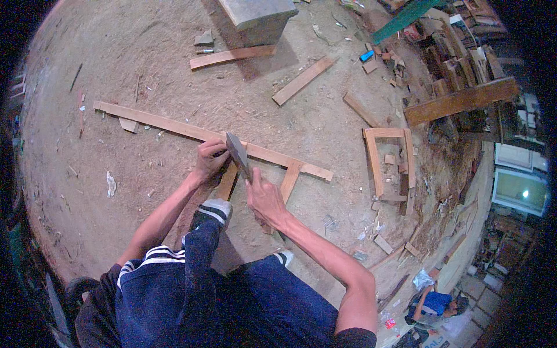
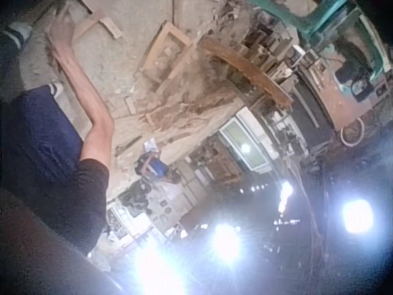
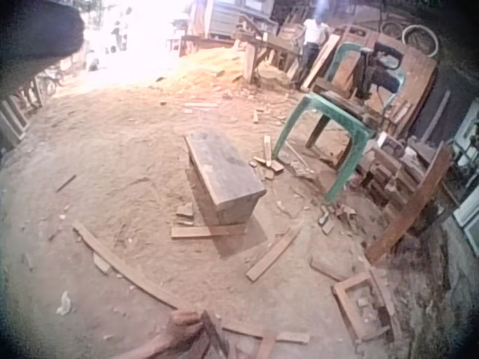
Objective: The person aligns wooden boards on the ground to form a structure, using their hands to position them. They use a hatchet to tap pieces into place and adjust the fit by hand.
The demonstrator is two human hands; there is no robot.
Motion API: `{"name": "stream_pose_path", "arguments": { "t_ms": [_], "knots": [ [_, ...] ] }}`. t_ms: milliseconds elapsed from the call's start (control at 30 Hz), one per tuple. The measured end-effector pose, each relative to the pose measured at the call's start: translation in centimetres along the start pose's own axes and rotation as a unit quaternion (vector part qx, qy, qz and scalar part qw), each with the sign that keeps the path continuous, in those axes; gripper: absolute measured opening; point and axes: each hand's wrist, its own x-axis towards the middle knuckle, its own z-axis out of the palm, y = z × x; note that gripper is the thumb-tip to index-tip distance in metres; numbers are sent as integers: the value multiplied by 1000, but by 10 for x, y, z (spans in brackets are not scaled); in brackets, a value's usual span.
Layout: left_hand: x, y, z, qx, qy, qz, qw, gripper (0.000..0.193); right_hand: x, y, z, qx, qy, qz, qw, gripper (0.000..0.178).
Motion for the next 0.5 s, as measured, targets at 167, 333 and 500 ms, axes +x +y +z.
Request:
{"name": "stream_pose_path", "arguments": {
  "t_ms": [167, 333, 500],
  "knots": [
    [5, 7, 7, -10, 13, 8, 1000, 12, -3, 4, -4, 17, 39, -12, 999, 34],
    [-2, -6, 1, -18, 9, -7, 1000, 13, 8, -7, -8, 2, -71, 50, 996, 38],
    [12, 19, 3, 6, 11, 9, 1000, 19, 1, -14, -39, 81, -11, 83, 993, 50]
  ]
}}
